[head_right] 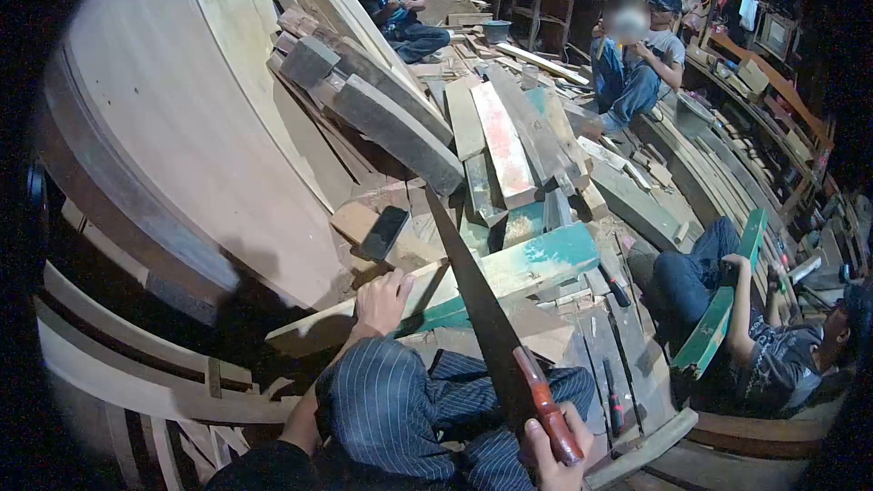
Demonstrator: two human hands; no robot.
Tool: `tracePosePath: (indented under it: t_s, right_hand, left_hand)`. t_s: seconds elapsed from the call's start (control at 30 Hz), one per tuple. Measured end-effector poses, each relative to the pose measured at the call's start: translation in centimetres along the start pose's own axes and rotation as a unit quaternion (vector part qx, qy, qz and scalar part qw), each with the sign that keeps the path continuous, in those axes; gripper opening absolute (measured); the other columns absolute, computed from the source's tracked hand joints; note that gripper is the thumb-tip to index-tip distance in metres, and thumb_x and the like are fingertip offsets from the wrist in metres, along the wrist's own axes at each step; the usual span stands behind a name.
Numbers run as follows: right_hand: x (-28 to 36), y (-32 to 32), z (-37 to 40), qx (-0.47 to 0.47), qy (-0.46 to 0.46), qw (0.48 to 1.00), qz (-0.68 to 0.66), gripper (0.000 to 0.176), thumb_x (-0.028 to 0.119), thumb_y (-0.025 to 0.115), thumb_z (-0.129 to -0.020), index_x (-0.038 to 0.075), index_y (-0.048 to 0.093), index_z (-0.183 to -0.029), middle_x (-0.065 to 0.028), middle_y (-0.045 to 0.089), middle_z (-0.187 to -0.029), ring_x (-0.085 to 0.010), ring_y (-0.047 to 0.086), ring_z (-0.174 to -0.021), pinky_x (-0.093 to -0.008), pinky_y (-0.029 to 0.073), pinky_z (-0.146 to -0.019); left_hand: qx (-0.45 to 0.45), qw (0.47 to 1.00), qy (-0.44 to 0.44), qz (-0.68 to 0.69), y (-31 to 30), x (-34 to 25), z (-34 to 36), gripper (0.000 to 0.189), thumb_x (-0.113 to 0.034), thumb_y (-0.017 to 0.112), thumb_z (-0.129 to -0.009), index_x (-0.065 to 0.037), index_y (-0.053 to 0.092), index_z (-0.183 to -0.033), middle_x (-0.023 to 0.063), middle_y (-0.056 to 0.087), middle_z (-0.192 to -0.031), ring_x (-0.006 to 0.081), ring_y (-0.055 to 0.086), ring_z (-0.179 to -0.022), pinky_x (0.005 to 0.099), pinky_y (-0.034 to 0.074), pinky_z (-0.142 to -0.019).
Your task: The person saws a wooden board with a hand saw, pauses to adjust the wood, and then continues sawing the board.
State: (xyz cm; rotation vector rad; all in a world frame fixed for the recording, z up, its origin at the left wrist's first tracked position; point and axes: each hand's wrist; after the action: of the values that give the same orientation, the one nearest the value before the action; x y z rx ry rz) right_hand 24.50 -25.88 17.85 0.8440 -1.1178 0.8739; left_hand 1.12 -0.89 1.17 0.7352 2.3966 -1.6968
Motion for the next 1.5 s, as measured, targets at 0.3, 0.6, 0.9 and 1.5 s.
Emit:
tracePosePath:
  t_s: [0.3, 0.6, 0.9, 1.5]
  right_hand:
    - [0.5, 1.6, 0.6, -0.044, -0.118, 0.987, 0.104, 0.03, 0.02, 0.079, -0.087, 0.0, 0.057, -0.093, -0.0017, 0.056, -0.071, -0.0113, 0.051, -0.061, -0.0272, 0.041, -0.052]
    - [0.0, 1.5, -0.6, 0.045, -0.17, 0.951, 0.256, 0.018, 0.014, 0.072, -0.091, 0.003, 0.059, -0.096, -0.0076, 0.055, -0.068, -0.0151, 0.045, -0.058, -0.0309, 0.041, -0.054]
    - [-0.2, 2.2, -1.6, 0.065, -0.11, 0.944, 0.305, 0.023, 0.013, 0.075, -0.088, 0.003, 0.056, -0.092, -0.0057, 0.054, -0.068, -0.0119, 0.048, -0.06, -0.0285, 0.04, -0.057]
    - [-0.7, 2.2, -2.5, 0.061, -0.143, 0.949, 0.273, 0.021, 0.008, 0.076, -0.084, 0.0, 0.056, -0.088, -0.007, 0.054, -0.065, -0.0111, 0.047, -0.055, -0.0273, 0.038, -0.053]
  left_hand:
    - [0.006, 1.0, 0.001, 0.004, 0.4, 0.4, 0.1, 0.038, -0.038, 0.048, -0.103, -0.004, 0.061, -0.092, 0.0194, 0.068, -0.081, 0.0378, 0.068, -0.077, 0.0504, 0.052, -0.069]
    - [0.005, 1.0, 0.005, 0.007, 0.1, -0.2, 0.7, 0.037, -0.038, 0.047, -0.103, -0.005, 0.061, -0.093, 0.0175, 0.067, -0.082, 0.0359, 0.068, -0.08, 0.0505, 0.052, -0.071]
    - [0.018, 1.0, -0.007, 0.0, 0.0, -0.2, 0.7, 0.038, -0.04, 0.045, -0.103, -0.006, 0.061, -0.096, 0.0174, 0.068, -0.085, 0.0362, 0.068, -0.081, 0.0507, 0.052, -0.072]
    - [0.009, 1.0, -0.004, -0.014, 0.3, -0.3, 0.6, 0.037, -0.039, 0.048, -0.102, -0.006, 0.061, -0.092, 0.0148, 0.068, -0.085, 0.0343, 0.068, -0.081, 0.0499, 0.052, -0.072]
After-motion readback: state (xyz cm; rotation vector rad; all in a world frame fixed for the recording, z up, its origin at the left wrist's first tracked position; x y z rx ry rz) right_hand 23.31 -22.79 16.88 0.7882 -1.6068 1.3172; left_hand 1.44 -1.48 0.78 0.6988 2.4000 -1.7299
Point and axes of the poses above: each hand's wrist, its own z-axis away from the middle knuckle, its own y-axis out of the palm, x = y × z
